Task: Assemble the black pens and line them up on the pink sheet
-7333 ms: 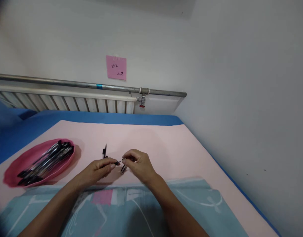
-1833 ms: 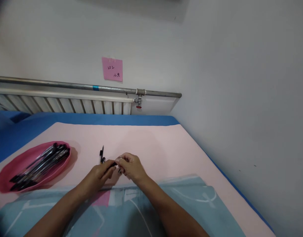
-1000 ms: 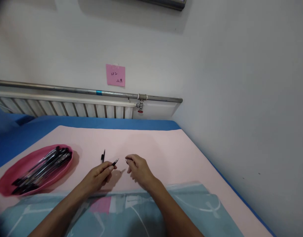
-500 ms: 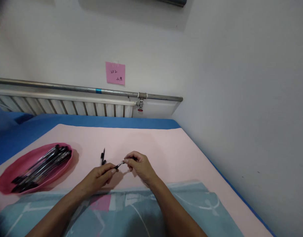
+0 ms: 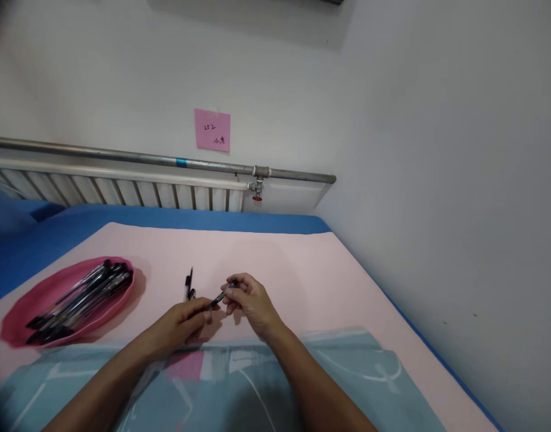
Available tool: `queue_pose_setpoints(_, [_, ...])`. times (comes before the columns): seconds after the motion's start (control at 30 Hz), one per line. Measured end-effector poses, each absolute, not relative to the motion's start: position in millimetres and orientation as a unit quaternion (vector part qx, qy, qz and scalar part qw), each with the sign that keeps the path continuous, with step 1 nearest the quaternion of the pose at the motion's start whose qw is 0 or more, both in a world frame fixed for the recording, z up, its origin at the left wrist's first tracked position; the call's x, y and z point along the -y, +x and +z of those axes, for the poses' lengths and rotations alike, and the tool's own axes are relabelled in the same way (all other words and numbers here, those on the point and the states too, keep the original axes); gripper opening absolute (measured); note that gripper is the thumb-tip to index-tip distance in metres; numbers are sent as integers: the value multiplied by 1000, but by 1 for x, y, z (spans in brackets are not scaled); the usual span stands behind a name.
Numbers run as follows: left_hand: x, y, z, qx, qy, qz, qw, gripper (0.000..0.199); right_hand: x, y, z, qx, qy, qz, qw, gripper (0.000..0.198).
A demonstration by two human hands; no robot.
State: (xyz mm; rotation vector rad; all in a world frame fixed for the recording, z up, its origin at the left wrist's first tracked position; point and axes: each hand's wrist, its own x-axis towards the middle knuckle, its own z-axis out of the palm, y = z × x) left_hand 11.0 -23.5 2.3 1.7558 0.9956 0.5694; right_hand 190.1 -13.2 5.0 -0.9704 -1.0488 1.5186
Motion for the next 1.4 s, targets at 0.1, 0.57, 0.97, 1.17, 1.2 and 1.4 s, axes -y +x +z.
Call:
queue_pose_setpoints(0.1, [23, 12, 1, -406, 716, 240, 515, 26, 12, 188, 2, 423, -404, 638, 501, 26])
queue_pose_setpoints(0.57, [24, 17, 1, -431, 738, 262, 449, 23, 14, 184, -13, 512, -427, 608, 430, 25])
queue_pose_setpoints(0.97, [22, 17, -6, -457, 755, 263, 389, 26, 14, 175, -14, 499, -446, 609, 426, 28])
queue_pose_setpoints(1.17, [21, 16, -1, -468, 746, 287, 376, 25, 17, 167, -18, 514, -465, 577, 431, 30])
queue_pose_setpoints(1.2, [20, 14, 1, -474, 742, 293, 373, 26, 17, 168, -18, 516, -452, 585, 433, 30])
queue_pose_setpoints(1.4, [4, -31, 13, -586, 688, 337, 263, 32, 10, 172, -20, 506, -478, 579, 425, 28])
